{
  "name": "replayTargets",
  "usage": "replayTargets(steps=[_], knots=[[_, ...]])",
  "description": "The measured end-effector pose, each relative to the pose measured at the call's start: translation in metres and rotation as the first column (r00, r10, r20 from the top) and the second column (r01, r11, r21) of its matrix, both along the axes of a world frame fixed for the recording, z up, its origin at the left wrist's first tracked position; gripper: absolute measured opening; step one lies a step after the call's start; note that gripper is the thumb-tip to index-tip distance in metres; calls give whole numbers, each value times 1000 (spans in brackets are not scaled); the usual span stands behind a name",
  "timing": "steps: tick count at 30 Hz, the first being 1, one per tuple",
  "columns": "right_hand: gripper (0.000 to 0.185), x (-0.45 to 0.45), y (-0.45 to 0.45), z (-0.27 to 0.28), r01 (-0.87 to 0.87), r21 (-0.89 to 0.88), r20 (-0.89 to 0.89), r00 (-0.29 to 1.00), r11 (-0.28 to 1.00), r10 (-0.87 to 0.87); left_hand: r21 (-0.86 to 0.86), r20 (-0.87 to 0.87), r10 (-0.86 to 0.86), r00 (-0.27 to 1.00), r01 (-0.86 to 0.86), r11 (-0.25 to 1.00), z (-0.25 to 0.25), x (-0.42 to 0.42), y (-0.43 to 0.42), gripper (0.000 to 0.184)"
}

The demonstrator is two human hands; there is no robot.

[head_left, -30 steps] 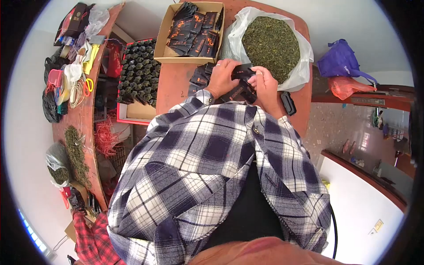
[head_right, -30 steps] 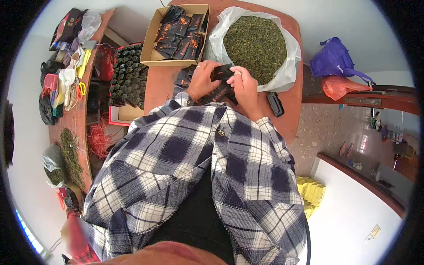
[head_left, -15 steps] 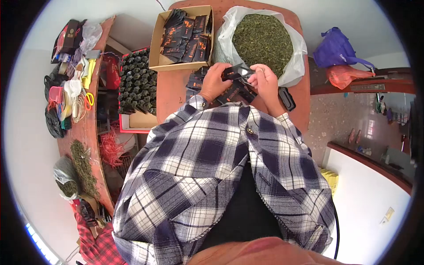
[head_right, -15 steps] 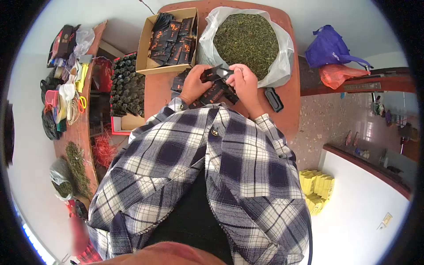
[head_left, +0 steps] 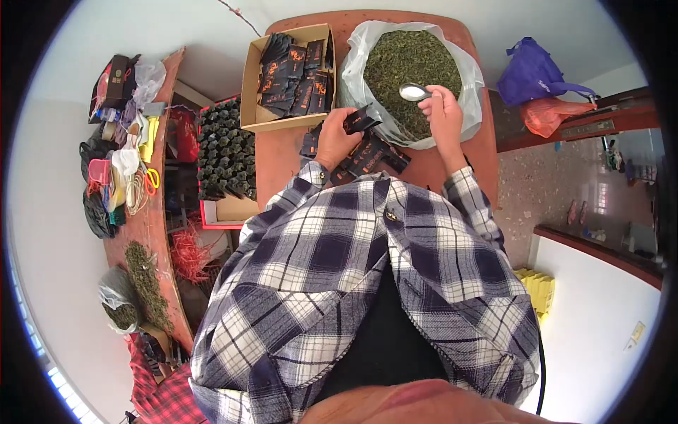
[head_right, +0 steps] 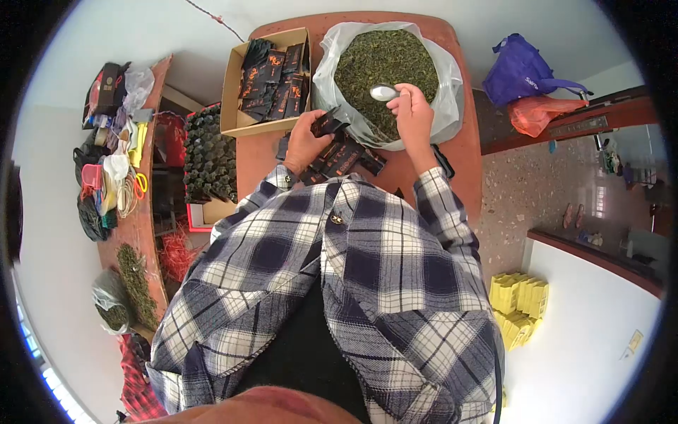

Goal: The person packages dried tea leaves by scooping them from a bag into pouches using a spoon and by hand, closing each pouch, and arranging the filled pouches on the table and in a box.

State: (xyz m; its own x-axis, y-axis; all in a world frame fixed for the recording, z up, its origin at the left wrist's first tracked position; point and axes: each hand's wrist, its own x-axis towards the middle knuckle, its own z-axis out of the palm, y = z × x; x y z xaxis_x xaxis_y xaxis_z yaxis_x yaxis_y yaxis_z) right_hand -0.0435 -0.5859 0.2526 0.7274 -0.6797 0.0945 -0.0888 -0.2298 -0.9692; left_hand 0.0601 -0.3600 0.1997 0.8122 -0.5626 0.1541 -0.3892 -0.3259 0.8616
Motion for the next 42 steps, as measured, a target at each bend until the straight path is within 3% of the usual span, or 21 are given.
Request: replayTargets(steps=[3,7,10,12,16,28,34,37,42], knots=[[31,15,-17,-30,39,-195,-39,998,980,-48,0,61,-12,998,12,1000,6,3,-7,46],[28,27,-22,-86,-35,-361,-144,989,932,-19,76,84,-44,996,38,996,16,5,-17,49],[28,28,-4,-105,-71,-175,-129,990,982,49,124,120,-64,991,49,991,14,10,-23,51],[28,28,-8,-109,-45,92,-199,978,995,62,144,153,-76,985,54,988,11,11,-25,52],[27,27,-18,-100,54,527,-194,979,848,59,201,186,-94,978,56,978,7,12,-29,53],[28,9,-37,-12,-33,488,-57,996,872,70,279,238,-84,968,15,960,3,15,-45,52],[28,16,-16,-7,-52,307,-152,983,950,102,306,216,-90,972,20,952,10,12,-50,53],[29,15,3,-9,-142,-69,-123,983,987,133,300,196,-95,976,32,953,5,13,-50,56],[17,7,22,-6,-316,-494,-133,948,810,289,288,172,-88,981,35,957,1,13,-51,59]])
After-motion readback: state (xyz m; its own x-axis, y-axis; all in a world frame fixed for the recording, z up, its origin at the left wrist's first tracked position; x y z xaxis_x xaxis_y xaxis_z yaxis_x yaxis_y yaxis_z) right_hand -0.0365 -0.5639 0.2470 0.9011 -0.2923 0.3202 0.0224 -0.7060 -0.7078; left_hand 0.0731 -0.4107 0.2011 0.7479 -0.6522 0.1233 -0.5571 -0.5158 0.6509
